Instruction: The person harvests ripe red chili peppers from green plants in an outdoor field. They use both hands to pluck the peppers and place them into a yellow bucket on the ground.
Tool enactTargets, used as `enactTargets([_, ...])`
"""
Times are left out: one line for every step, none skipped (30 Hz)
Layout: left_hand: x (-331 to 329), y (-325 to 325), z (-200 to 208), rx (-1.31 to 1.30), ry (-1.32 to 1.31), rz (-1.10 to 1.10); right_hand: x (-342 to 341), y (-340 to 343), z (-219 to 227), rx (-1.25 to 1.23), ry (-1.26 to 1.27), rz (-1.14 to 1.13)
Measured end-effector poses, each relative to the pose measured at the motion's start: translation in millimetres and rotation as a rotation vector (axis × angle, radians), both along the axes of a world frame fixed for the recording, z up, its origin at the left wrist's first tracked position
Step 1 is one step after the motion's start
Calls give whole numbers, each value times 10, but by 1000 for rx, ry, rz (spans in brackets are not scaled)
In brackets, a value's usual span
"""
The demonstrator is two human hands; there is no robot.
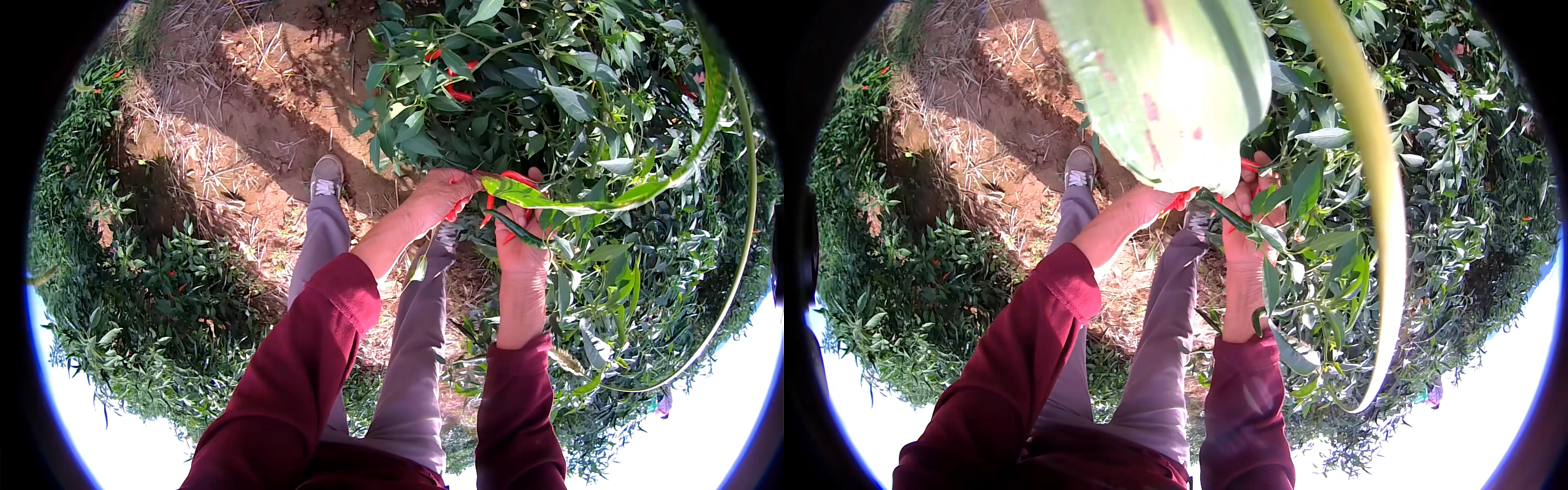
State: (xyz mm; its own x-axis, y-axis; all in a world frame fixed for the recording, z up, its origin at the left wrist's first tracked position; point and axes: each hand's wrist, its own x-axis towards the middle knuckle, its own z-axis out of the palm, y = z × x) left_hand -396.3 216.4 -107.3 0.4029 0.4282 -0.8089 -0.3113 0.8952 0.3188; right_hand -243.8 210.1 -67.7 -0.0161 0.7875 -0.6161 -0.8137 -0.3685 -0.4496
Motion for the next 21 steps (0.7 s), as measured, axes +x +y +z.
enactTargets([44,-19,-105,16,3,-37,-4,-29,-34,-37,-76,-15])
enactTargets([85,-37,-220,33,35,-80,-26,-47,-53,-72,-150,-28])
enactTargets([111,-103,-303,85,130,-105,-39,-58,-66,-107,-223,-40])
enactTargets([158,-76,-206,128,209,-141,-34,-77,6,-88,-137,13])
enactTargets([186,-52,-89,173,257,-162,-40,-102,62,-95,-174,-15])
enactTargets([204,-28,31,215,310,-184,-55,-123,108,-103,-209,-41])
enactTargets([181,2,179,256,374,-200,-79,-115,151,-108,-237,-61])
enactTargets([208,-20,121,213,367,-177,-58,-79,195,-108,-163,-47])
enactTargets([233,-56,39,168,361,-155,-51,-65,221,-95,-166,-40])
enactTargets([225,-86,0,145,251,-46,-64,-46,252,-82,-167,-33])
enactTargets([213,-118,-40,115,141,61,-76,-26,281,-69,-168,-26])
enactTargets([250,-132,-78,-41,142,40,-82,2,313,-95,-140,-44])
enactTargets([278,-93,-27,-197,137,12,-43,-9,299,-82,-148,-30])
enactTargets([306,-125,-49,-168,91,72,6,-24,281,-70,-156,-16])
enactTargets([320,-118,-55,-156,28,90,48,-40,266,-58,-164,-1])
enactTargets([312,-133,-102,-142,-29,113,24,-23,285,-57,-181,5])
enactTargets([302,-136,-140,-128,-85,135,-3,-5,305,-56,-198,10])
enactTargets([326,-144,-210,-160,-57,169,36,2,267,-41,-149,27])
enactTargets([357,-141,-262,-191,-31,203,41,26,266,-25,-103,44])
enactTargets([364,-148,-313,-194,-57,228,19,19,267,-41,-102,23])
enactTargets([359,-169,-356,-189,-52,218,-8,11,269,-86,-185,31])
